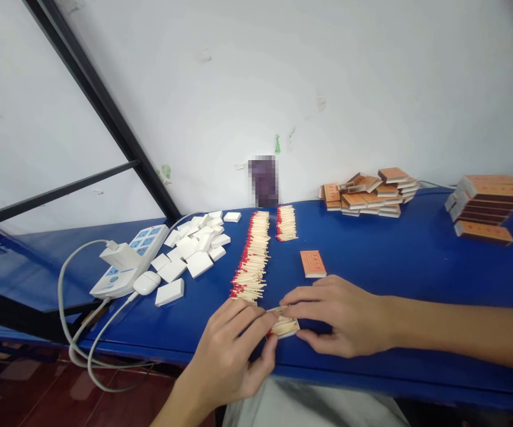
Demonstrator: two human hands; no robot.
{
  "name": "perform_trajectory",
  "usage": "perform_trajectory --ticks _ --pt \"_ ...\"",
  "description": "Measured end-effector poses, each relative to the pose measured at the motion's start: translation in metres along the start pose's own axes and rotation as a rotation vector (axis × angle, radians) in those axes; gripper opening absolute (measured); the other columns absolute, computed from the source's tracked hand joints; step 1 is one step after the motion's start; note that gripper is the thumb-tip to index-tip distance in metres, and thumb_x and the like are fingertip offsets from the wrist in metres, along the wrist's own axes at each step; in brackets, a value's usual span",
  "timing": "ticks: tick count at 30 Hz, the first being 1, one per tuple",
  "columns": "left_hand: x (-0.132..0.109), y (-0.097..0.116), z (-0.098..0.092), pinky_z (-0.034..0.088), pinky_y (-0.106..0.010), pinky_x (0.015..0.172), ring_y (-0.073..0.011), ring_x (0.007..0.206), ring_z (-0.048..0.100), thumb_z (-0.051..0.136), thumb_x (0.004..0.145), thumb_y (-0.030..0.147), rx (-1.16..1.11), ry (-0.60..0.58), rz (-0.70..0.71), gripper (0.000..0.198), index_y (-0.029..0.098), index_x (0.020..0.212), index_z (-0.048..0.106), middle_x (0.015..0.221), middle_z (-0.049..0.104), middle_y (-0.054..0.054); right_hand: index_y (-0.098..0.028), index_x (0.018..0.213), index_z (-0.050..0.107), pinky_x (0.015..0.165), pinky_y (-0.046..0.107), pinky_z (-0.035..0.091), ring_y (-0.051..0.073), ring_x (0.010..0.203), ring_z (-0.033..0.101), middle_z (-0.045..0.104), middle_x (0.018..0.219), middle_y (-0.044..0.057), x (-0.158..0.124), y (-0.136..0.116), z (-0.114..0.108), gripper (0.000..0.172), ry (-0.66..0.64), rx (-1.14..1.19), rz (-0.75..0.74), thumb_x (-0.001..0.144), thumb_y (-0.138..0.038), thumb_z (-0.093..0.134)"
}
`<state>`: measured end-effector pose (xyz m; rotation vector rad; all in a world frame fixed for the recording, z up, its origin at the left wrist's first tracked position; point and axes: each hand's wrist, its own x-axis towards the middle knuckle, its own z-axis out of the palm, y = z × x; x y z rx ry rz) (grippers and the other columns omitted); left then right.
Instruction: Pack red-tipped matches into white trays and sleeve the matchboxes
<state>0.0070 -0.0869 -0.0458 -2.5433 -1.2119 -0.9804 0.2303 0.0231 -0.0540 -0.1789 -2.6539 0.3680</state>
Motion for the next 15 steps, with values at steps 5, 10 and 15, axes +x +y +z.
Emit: perform_trajectory --ticks 5,10,15 --pt "-0.0022 -0.0015 0.0003 0.050 -0.035 0.074 -0.0198 0.082 0.061 0.054 0.086 0.003 -0.061 0.002 -0.026 0.019 0.015 0.099 0.061 0.089 0.069 -0.007 -0.022 0.119 0.066 0.072 0.027 0.048 0.015 0.087 0.068 0.071 0.117 0.003 -0.0003 -0.0005 -0.0017 0.031 -0.004 0.017 -0.002 0.090 -0.027 0.056" --pt "-0.0032 -0.0016 0.0008 0.049 -0.034 0.076 -0.0188 0.084 0.060 0.049 0.086 0.001 -0.068 0.000 -0.066 0.022 0.017 0.097 0.058 0.091 0.067 -0.006 -0.027 0.129 0.062 0.074 0.026 0.048 0.015 0.091 0.067 0.069 0.118 0.004 0.0007 -0.0020 -0.0049 0.037 -0.072 -0.003 -0.015 0.093 -0.025 0.051" --pt "0.0005 -0.0012 -0.0026 0.048 -0.033 0.078 -0.0194 0.087 0.057 0.044 0.091 0.004 -0.095 -0.150 -0.160 0.020 0.019 0.096 0.056 0.097 0.063 -0.007 -0.024 0.119 0.067 0.076 0.028 0.048 0.015 0.088 0.067 0.068 0.121 0.005 0.0007 -0.0015 -0.0044 0.031 -0.085 -0.009 0.003 0.092 -0.026 0.051"
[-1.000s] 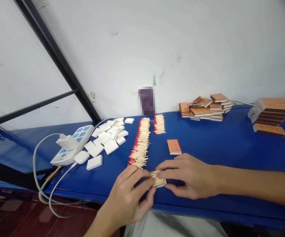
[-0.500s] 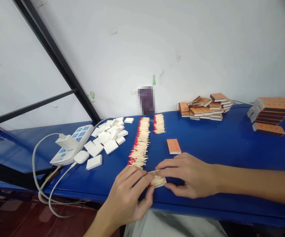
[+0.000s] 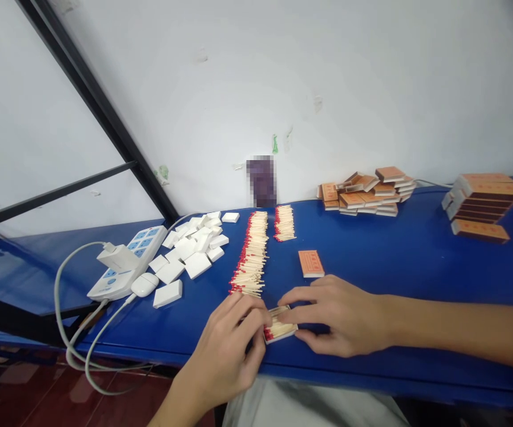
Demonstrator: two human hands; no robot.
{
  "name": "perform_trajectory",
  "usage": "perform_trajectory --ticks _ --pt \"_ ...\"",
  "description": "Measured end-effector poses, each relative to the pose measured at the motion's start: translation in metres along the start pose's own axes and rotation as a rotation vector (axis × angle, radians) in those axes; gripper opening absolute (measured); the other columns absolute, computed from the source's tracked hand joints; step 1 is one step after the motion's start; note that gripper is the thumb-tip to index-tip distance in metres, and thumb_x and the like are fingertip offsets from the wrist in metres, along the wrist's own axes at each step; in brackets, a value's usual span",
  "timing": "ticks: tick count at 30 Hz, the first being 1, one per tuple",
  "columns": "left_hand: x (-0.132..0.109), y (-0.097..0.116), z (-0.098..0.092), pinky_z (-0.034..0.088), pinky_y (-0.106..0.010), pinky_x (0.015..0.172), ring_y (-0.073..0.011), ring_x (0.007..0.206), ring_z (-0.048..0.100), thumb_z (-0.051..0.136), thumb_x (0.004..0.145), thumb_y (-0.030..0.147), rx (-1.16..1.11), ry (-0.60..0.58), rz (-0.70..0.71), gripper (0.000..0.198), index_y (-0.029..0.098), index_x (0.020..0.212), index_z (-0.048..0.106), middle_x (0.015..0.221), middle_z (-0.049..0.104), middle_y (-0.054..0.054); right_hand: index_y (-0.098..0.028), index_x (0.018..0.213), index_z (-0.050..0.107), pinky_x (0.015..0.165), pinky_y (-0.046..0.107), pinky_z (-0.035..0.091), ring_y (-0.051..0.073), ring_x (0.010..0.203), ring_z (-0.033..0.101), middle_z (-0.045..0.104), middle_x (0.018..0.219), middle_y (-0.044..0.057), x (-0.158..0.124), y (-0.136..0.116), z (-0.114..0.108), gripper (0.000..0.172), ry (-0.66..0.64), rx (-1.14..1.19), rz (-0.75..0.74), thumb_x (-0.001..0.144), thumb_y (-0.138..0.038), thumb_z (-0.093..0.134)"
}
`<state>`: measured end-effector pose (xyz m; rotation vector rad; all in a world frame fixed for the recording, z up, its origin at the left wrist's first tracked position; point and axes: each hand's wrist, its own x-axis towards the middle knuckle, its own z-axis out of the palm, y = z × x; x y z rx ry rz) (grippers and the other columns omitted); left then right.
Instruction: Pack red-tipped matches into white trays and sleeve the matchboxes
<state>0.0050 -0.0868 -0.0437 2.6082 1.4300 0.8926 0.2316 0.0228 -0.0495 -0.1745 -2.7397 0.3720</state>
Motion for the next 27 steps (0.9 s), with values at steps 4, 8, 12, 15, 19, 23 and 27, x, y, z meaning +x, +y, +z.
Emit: perform_trajectory --ticks 4,8,12,15,19,23,27 --pt "0.001 0.000 -0.002 0.046 -0.034 0.080 -0.0193 0.089 0.054 0.042 0.093 0.005 -0.027 -0.042 -0.027 0.019 0.019 0.096 0.055 0.099 0.060 -0.006 -0.025 0.119 0.067 0.076 0.028 0.048 0.014 0.088 0.067 0.068 0.120 0.004 0.000 0.000 0.001 0.032 0.016 -0.010 -0.008 0.092 -0.026 0.051" --pt "0.000 -0.001 -0.001 0.045 -0.034 0.080 -0.0196 0.089 0.053 0.044 0.093 0.005 -0.016 -0.005 -0.017 0.018 0.019 0.097 0.055 0.099 0.060 -0.006 -0.024 0.123 0.064 0.067 0.027 0.045 0.014 0.081 0.065 0.069 0.117 0.004 -0.001 -0.003 0.001 0.034 0.095 -0.084 -0.047 0.091 -0.029 0.053" --pt "-0.001 0.000 0.000 0.045 -0.036 0.081 -0.0208 0.090 0.055 0.049 0.090 0.007 0.023 0.048 0.014 0.017 0.018 0.101 0.056 0.100 0.062 -0.007 -0.015 0.111 0.066 0.061 0.031 0.037 0.016 0.068 0.060 0.070 0.097 0.008 0.001 -0.002 -0.009 0.030 0.214 -0.384 -0.143 0.092 -0.030 0.049" --pt "-0.001 0.001 0.000 0.046 -0.038 0.084 -0.0223 0.094 0.057 0.054 0.087 0.010 0.046 0.056 0.036 0.020 0.018 0.106 0.059 0.106 0.064 -0.009 -0.014 0.107 0.067 0.063 0.034 0.032 0.020 0.067 0.058 0.067 0.082 0.009 0.005 0.009 -0.019 0.027 0.185 -0.631 0.017 0.095 -0.028 0.048" --pt "0.001 0.003 0.000 0.047 -0.040 0.085 -0.0239 0.096 0.059 0.059 0.085 0.014 0.074 0.059 0.036 0.023 0.018 0.108 0.061 0.108 0.068 -0.008 -0.012 0.108 0.067 0.071 0.037 0.031 0.026 0.070 0.056 0.066 0.078 0.013 0.009 0.030 -0.028 0.042 0.062 -0.732 0.271 0.099 -0.047 0.046" --pt "0.002 0.003 0.001 0.048 -0.040 0.080 -0.0241 0.090 0.059 0.060 0.085 0.016 0.086 0.052 0.042 0.023 0.018 0.108 0.062 0.102 0.070 -0.008 -0.016 0.086 0.067 0.075 0.037 0.033 0.023 0.071 0.057 0.064 0.076 0.009 0.009 0.036 -0.043 0.034 -0.122 -0.553 0.327 0.097 -0.045 0.052" --pt "0.004 0.003 0.002 0.049 -0.039 0.078 -0.0240 0.087 0.059 0.060 0.086 0.017 0.105 0.051 0.048 0.021 0.019 0.107 0.063 0.099 0.071 -0.008 -0.020 0.081 0.064 0.061 0.031 0.035 0.018 0.065 0.058 0.062 0.077 0.003 0.002 0.010 -0.062 0.002 -0.305 -0.250 0.272 0.082 -0.022 0.065"
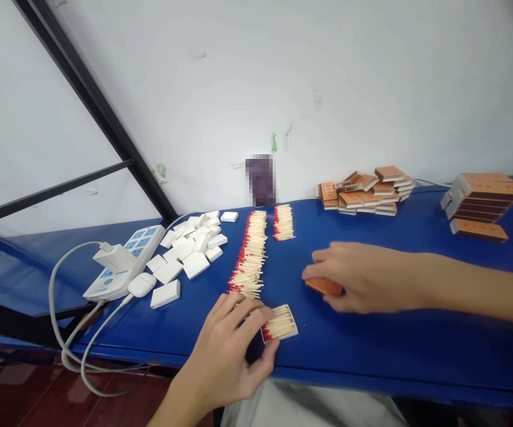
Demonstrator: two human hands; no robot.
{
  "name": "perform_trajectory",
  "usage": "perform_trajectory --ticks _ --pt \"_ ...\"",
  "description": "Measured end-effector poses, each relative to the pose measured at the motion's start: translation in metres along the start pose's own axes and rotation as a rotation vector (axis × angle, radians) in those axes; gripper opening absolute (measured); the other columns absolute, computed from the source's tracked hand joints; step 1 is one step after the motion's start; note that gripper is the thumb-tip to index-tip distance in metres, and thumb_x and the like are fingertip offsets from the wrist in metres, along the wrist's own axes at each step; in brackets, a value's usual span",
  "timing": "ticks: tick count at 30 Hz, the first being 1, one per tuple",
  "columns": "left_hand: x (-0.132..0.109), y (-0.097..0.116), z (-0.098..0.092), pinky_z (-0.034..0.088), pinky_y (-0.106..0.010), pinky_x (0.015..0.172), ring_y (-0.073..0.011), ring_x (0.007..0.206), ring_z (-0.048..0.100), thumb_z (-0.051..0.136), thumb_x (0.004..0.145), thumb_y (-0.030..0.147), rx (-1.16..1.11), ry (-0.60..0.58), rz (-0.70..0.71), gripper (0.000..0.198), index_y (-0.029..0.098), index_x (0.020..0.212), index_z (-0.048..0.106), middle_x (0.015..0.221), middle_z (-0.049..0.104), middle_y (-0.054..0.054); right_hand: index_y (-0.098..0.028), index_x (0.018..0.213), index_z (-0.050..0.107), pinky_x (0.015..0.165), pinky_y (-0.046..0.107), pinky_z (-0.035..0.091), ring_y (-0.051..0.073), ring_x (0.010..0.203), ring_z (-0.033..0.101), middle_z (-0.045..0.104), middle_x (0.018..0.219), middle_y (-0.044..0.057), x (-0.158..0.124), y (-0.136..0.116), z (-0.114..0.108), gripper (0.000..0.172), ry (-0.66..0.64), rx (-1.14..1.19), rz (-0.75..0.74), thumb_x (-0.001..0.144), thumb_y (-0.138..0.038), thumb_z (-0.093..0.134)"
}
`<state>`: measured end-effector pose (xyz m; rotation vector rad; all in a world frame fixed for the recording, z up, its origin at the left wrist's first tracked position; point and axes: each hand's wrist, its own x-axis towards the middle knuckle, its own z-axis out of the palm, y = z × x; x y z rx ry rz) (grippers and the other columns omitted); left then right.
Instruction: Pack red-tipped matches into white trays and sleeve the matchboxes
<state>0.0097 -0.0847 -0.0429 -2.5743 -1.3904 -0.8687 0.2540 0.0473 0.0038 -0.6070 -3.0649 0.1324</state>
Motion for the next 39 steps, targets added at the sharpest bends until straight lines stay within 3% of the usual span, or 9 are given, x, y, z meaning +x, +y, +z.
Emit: perform_trajectory --ticks 4,9,18,22,26,30,39 --pt "0.001 0.000 -0.001 0.049 -0.038 0.077 -0.0234 0.086 0.059 0.060 0.087 0.017 -0.001 0.002 0.013 0.019 0.019 0.106 0.063 0.098 0.071 -0.007 -0.024 0.117 0.058 0.059 0.029 0.038 0.019 0.072 0.064 0.066 0.087 0.000 -0.013 -0.031 0.001 0.041 -0.001 0.249 -0.134 0.078 -0.021 0.070" --pt "-0.002 -0.002 -0.002 0.051 -0.038 0.080 -0.0218 0.088 0.063 0.063 0.088 0.016 -0.076 -0.015 0.027 0.018 0.019 0.106 0.062 0.100 0.071 -0.006 -0.021 0.105 0.053 0.059 0.030 0.037 0.020 0.071 0.060 0.062 0.084 0.002 -0.004 -0.046 0.017 0.022 0.066 0.242 -0.039 0.084 -0.018 0.060" --pt "-0.006 -0.007 0.002 0.058 -0.033 0.085 -0.0191 0.092 0.069 0.064 0.095 0.022 -0.150 0.012 0.092 0.010 0.018 0.104 0.064 0.104 0.072 -0.009 -0.024 0.121 0.055 0.074 0.031 0.042 0.021 0.089 0.061 0.065 0.096 0.001 0.003 -0.024 0.006 0.037 -0.016 0.322 -0.167 0.087 -0.024 0.069" --pt "-0.007 -0.006 0.002 0.058 -0.029 0.084 -0.0192 0.097 0.070 0.062 0.097 0.024 -0.170 -0.022 0.080 0.014 0.019 0.110 0.063 0.109 0.071 -0.010 -0.022 0.115 0.057 0.073 0.030 0.042 0.020 0.089 0.061 0.065 0.096 0.002 0.005 -0.028 0.008 0.031 -0.035 0.306 -0.177 0.087 -0.020 0.069" --pt "-0.010 -0.006 0.001 0.057 -0.025 0.078 -0.0151 0.085 0.068 0.063 0.097 0.030 -0.214 -0.046 0.096 0.014 0.019 0.105 0.063 0.110 0.065 -0.010 -0.019 0.102 0.059 0.075 0.029 0.044 0.018 0.086 0.059 0.066 0.094 0.002 0.012 -0.043 0.026 0.016 0.080 0.427 -0.246 0.091 -0.027 0.067" --pt "-0.010 -0.006 -0.003 0.055 -0.023 0.076 -0.0152 0.084 0.064 0.064 0.095 0.036 -0.287 -0.031 0.075 0.018 0.019 0.099 0.061 0.099 0.063 -0.008 -0.019 0.096 0.059 0.080 0.028 0.045 0.016 0.088 0.057 0.067 0.094 0.002 0.016 -0.055 0.044 0.006 0.231 0.574 -0.256 0.091 -0.022 0.062" --pt "-0.009 -0.007 -0.005 0.051 -0.021 0.076 -0.0118 0.079 0.061 0.066 0.094 0.034 -0.328 -0.073 0.069 0.017 0.018 0.100 0.061 0.106 0.059 -0.007 -0.018 0.093 0.061 0.081 0.025 0.046 0.014 0.087 0.057 0.067 0.092 0.001 0.014 -0.055 0.047 0.005 0.299 0.638 -0.275 0.095 -0.022 0.059"
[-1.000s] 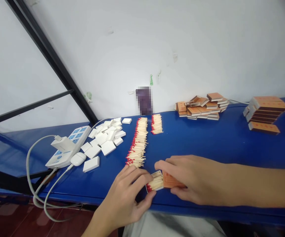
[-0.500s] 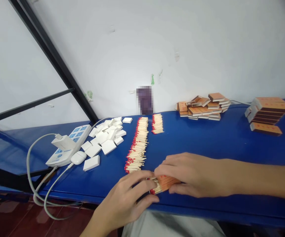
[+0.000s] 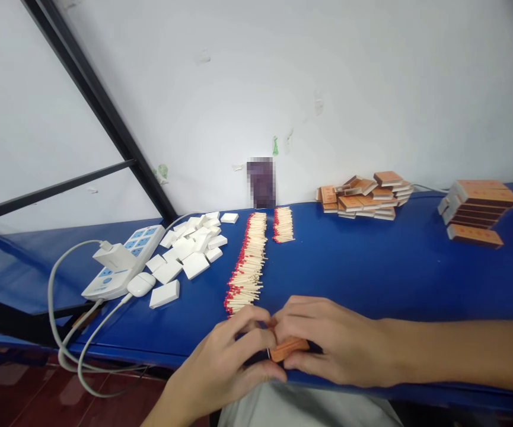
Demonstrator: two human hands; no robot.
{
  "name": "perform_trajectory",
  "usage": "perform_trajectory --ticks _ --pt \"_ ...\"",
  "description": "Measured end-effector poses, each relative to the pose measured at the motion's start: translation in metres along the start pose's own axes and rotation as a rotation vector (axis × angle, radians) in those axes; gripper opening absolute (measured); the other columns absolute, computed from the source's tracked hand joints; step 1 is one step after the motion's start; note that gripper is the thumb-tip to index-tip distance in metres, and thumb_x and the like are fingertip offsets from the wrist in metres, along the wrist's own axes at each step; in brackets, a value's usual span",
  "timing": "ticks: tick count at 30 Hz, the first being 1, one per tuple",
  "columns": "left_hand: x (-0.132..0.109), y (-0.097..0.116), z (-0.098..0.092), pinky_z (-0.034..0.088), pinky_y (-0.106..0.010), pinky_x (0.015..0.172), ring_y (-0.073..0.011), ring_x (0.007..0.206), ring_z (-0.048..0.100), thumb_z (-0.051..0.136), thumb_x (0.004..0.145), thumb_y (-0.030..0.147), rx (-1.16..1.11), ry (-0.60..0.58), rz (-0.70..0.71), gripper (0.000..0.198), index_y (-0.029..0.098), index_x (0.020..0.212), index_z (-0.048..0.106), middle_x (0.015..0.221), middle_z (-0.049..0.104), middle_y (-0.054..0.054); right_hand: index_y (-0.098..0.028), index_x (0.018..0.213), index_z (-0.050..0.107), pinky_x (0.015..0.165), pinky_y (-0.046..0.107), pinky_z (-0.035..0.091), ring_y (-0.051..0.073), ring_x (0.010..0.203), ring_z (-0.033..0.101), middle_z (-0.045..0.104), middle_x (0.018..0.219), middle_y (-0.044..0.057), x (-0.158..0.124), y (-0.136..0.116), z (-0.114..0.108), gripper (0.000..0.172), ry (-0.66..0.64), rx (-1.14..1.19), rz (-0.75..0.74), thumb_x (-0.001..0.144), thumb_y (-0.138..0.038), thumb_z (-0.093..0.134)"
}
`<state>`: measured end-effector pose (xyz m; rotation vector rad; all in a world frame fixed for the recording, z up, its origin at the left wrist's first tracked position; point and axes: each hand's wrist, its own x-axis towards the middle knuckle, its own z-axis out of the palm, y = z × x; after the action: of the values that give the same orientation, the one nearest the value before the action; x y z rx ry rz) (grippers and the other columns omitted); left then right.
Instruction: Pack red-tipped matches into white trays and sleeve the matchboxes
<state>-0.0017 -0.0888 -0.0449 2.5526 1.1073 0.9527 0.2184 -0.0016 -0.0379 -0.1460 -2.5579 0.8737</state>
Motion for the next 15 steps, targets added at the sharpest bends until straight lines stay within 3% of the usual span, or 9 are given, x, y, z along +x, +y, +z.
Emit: perform_trajectory --ticks 6,10,15 --pt "0.000 -0.001 0.002 0.049 -0.021 0.069 -0.0073 0.066 0.055 0.065 0.094 0.036 0.027 0.003 0.026 0.020 0.018 0.097 0.059 0.111 0.058 -0.008 -0.018 0.095 0.063 0.080 0.026 0.046 0.015 0.085 0.057 0.066 0.090 0.002 0.001 0.004 0.001 0.006 -0.019 0.026 -0.027 0.092 -0.023 0.063" --pt "0.000 -0.001 0.001 0.049 -0.021 0.071 -0.0075 0.069 0.056 0.069 0.092 0.034 -0.032 -0.015 -0.004 0.019 0.018 0.096 0.059 0.110 0.058 -0.007 -0.018 0.096 0.064 0.082 0.028 0.046 0.016 0.087 0.058 0.067 0.093 0.003 0.001 0.008 -0.001 0.009 -0.021 0.040 -0.027 0.093 -0.026 0.062" --pt "0.001 -0.001 -0.002 0.051 -0.023 0.082 -0.0105 0.081 0.062 0.068 0.092 0.018 -0.152 -0.113 -0.083 0.010 0.018 0.100 0.063 0.113 0.057 -0.007 -0.018 0.103 0.065 0.088 0.030 0.045 0.017 0.095 0.059 0.069 0.100 0.004 -0.001 0.015 -0.010 0.015 -0.130 0.041 -0.053 0.093 -0.028 0.063"
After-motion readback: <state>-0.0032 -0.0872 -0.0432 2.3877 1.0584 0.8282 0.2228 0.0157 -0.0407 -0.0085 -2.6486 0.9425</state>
